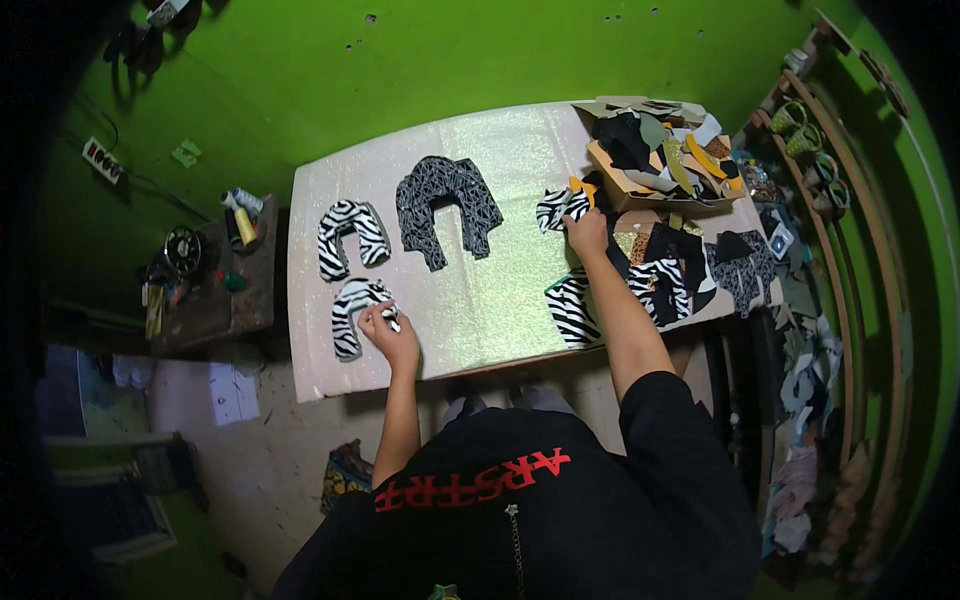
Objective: Sorting and arranging animal-print leather and fabric pieces for shoe manufacturing.
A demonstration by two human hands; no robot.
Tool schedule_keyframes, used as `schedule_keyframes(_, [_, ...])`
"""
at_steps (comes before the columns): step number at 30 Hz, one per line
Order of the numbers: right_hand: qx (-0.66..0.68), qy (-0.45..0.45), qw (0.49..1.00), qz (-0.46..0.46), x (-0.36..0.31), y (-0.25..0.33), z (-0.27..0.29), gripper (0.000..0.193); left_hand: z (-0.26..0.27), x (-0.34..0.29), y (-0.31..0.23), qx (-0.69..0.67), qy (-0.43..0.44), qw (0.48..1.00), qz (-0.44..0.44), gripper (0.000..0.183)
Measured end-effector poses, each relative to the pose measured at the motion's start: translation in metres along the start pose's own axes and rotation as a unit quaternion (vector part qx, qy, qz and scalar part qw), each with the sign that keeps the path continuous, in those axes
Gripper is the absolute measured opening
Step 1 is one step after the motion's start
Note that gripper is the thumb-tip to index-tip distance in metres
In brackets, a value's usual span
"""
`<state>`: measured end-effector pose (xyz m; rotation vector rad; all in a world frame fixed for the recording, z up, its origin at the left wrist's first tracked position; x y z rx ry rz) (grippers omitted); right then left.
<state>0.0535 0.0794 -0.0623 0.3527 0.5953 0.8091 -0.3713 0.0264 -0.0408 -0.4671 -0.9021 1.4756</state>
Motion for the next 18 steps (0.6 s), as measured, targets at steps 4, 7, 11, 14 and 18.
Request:
schedule_keyframes(4, [-0.012,0.004,0.998,-0.056,-0.002,-0.002,-0.003,0.065,-0.002,-0.028,0.01,-0.03,-0.055,0.997,0.04,0.028])
schedule_keyframes(7, [-0.018,-0.014,0.997,-0.079,0.003,-0.009,-0.007,0.065,0.018,-0.048,0.024,0.005,-0.11,0.993,0.049,0.026])
schedule_keyframes(11, [-0.012,-0.034,0.997,-0.071,0.006,-0.009,-0.008,0.065,0.048,-0.074,0.033,-0.017,-0.159,0.98,0.121,0.026])
schedule_keyframes(14, [-0.007,-0.062,0.996,-0.059,0.008,-0.011,-0.009,0.061,0.064,-0.094,0.039,-0.05,-0.184,0.967,0.167,0.027])
schedule_keyframes(18, [0.006,-0.064,0.997,-0.034,0.006,-0.008,-0.01,0.061,0.078,-0.118,0.051,-0.059,-0.198,0.957,0.204,0.027])
Point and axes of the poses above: each hand's wrist, its own x-axis towards the middle knuckle, its own z-axis out of the back of the hand, y = z × x, the point moved 7 cm from there along x, towards the middle knuckle, and after that the axes turned 13 degrees about y, right-handed, at the moved point
